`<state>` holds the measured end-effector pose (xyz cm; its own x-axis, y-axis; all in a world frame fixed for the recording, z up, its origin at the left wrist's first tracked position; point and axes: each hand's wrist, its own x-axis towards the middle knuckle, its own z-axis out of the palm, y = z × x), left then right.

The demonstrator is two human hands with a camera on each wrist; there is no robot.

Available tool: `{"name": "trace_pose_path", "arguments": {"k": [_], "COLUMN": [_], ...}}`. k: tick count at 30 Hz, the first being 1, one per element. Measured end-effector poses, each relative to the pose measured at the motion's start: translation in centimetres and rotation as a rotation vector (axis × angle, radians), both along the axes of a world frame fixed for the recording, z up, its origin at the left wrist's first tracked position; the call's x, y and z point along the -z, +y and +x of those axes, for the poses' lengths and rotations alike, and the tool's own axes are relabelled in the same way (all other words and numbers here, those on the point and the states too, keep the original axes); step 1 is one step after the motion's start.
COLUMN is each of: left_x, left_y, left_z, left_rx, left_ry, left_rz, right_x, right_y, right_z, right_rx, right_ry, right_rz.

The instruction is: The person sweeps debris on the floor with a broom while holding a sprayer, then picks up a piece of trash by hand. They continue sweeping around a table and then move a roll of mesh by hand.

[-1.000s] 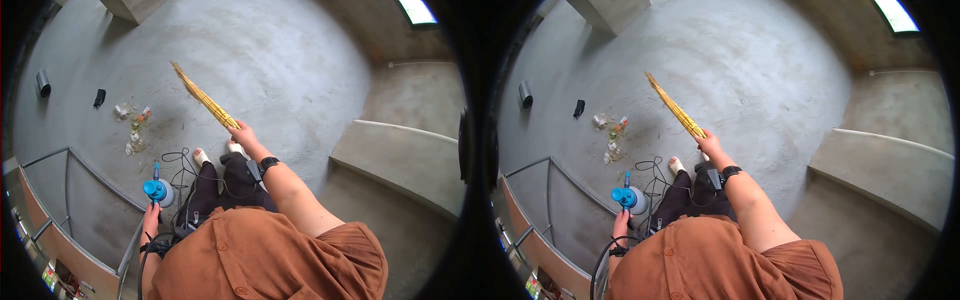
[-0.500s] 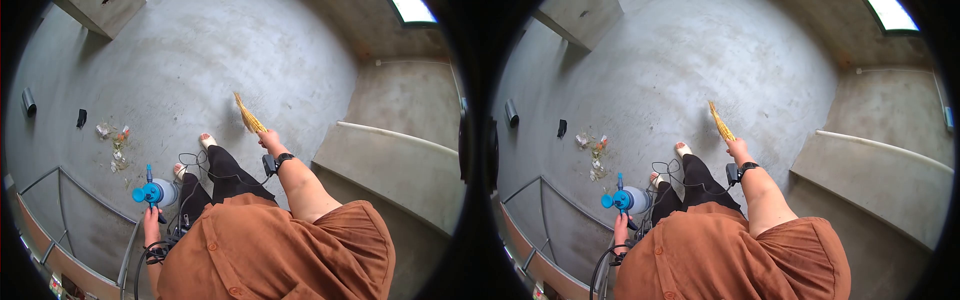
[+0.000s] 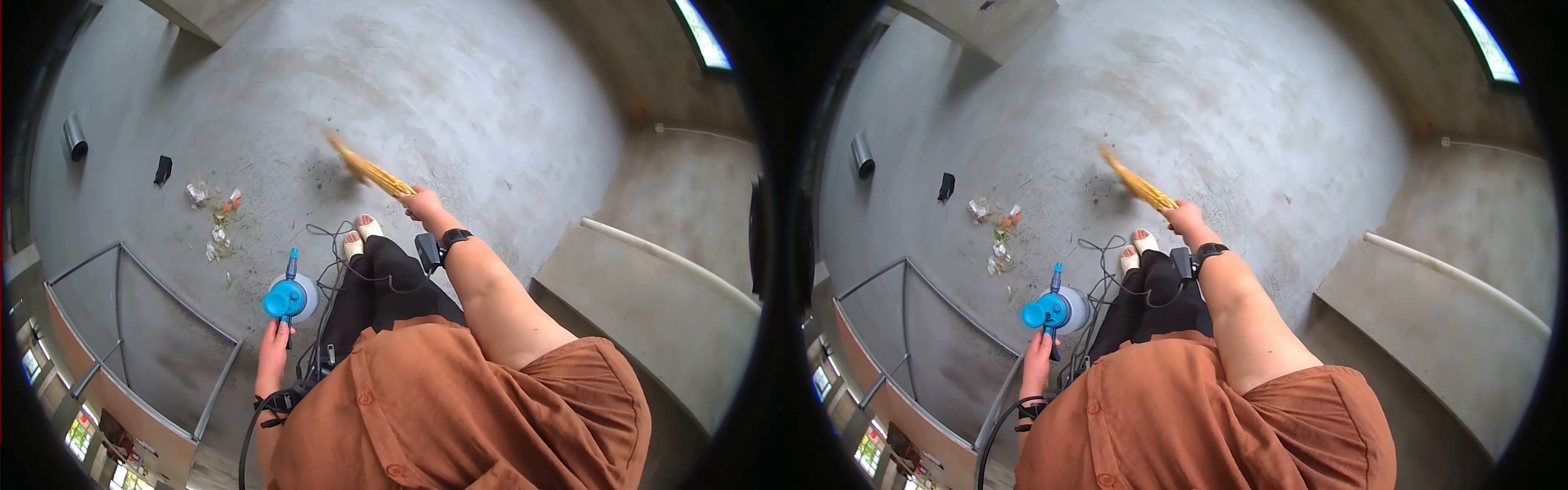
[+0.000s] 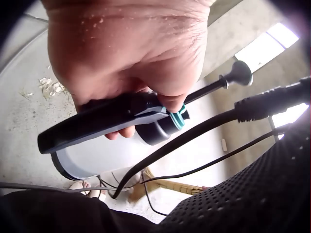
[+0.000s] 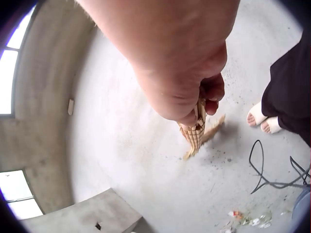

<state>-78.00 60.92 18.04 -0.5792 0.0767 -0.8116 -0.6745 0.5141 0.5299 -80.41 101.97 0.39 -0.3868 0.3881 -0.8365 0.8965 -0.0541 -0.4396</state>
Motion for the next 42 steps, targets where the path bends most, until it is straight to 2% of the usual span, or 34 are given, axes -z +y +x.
{"name": "trace_pose_path", "arguments": {"k": [1,3,6,8,11,17,19,21,23,25,27,31,34,37,39,42], "left_x": [0.1,1.4,2.4,3.7,3.8,2.5,2.2,2.2,2.2,2.2,2.2,2.7,3.0,2.6,2.9,3.4], "left_y": [0.1,-0.2,0.9,1.5,3.5,10.1,11.2,13.7,16.8,19.8,22.6,28.2,30.6,33.5,34.9,35.4], "left_z": [-0.5,-1.5,-3.3,-4.0,-5.2,-9.2,-8.1,-8.3,-8.5,-8.9,-9.6,-10.9,-10.7,-11.6,-12.1,-12.4], "left_rx": [0.026,0.074,0.197,0.248,0.262,0.367,0.343,0.318,0.272,0.230,0.232,0.190,0.171,0.214,0.298,0.276], "left_ry": [0.037,0.051,0.043,0.156,0.137,0.107,0.082,0.038,0.036,0.002,-0.043,-0.129,-0.155,-0.182,-0.193,-0.170], "left_rz": [0.003,0.030,0.059,0.114,0.106,0.043,0.045,0.018,0.001,-0.020,-0.050,-0.046,-0.009,-0.018,-0.022,0.039], "right_x": [-1.2,-4.1,-7.8,-8.3,-8.4,-5.6,-4.2,-0.6,3.2,4.3,2.7,5.8,7.3,7.6,7.3,3.4], "right_y": [-0.4,-1.7,-2.0,-0.5,2.7,12.5,16.0,21.9,28.9,35.2,41.2,52.8,57.2,57.3,55.7,51.6], "right_z": [-0.5,-0.8,0.2,1.9,4.9,12.3,16.4,18.6,19.6,19.3,16.9,12.5,9.6,9.0,8.9,10.7], "right_rx": [0.033,-0.029,-0.008,0.054,0.168,0.441,0.499,0.554,0.544,0.552,0.449,0.387,0.278,0.235,0.033,-0.087], "right_ry": [0.100,0.151,0.269,0.280,0.273,0.151,0.156,0.138,0.076,-0.036,-0.174,-0.278,-0.328,-0.310,-0.260,-0.079], "right_rz": [-0.054,-0.053,0.003,0.048,0.096,0.311,0.396,0.608,0.717,0.724,0.798,0.804,0.756,0.669,0.657,0.556]}}
